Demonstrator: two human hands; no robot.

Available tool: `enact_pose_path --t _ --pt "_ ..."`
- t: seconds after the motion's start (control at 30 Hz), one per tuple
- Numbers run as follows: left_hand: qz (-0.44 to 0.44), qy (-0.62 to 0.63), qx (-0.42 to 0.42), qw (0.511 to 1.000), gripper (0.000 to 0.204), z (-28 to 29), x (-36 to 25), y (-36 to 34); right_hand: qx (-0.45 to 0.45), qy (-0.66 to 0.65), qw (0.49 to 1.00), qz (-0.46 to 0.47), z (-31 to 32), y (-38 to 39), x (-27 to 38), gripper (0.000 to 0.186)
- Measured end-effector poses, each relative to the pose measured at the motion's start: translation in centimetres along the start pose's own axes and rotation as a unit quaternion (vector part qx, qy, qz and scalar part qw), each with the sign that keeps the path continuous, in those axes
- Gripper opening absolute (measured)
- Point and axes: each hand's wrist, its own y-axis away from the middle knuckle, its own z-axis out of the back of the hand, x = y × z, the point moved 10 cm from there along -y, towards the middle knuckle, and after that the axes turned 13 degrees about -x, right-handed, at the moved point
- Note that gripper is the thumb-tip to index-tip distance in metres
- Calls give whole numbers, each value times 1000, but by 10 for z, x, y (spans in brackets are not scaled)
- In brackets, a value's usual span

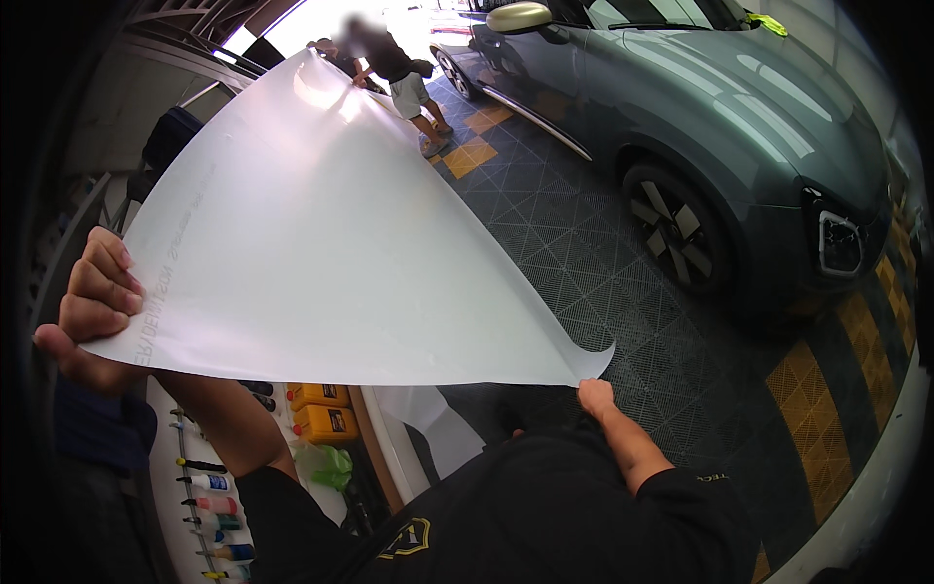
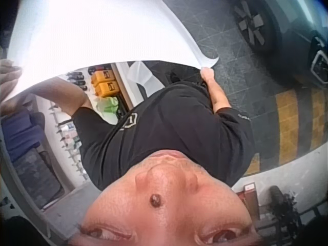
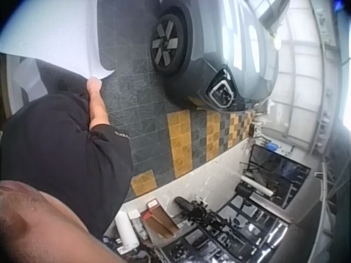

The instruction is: The person unrolls a large sheet of white vinyl wrap and positions it against the side of a grey car. They peel back the backing paper to expose the adhesive surface and begin applying the wrap to the vehicle's body panel, smoothing it with their hands.

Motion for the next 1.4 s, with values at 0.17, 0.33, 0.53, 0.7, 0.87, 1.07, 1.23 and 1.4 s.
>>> enact_pose_path --t 0.17,0.33,0.53,0.7,0.87,1.07,1.23,1.4 --pt "-1 0 5 1000 57 -8 5 -3 -6 -4 1000 -12 4 -4 -3 28" --pt "-7 -12 -26 1000 56 -4 9 -6 -19 -11 1000 -19 2 -8 -6 28" --pt "-1 -13 -3 1000 56 -2 13 -6 -23 -4 1000 -8 9 -7 -3 29" --pt "10 -14 -43 999 56 3 13 -6 -16 -2 1000 -10 12 -9 -4 30" --pt "13 -32 -91 995 59 4 13 -7 -22 3 1000 -12 15 -12 -3 30" --pt "10 -11 -112 994 59 2 20 -4 -26 5 1000 -14 16 -15 -5 29" --pt "18 -12 -114 993 61 2 17 -4 -33 -3 999 -12 15 -16 -4 28" --pt "23 -9 -122 992 61 5 21 -2 -37 0 999 -9 19 -16 -4 28"
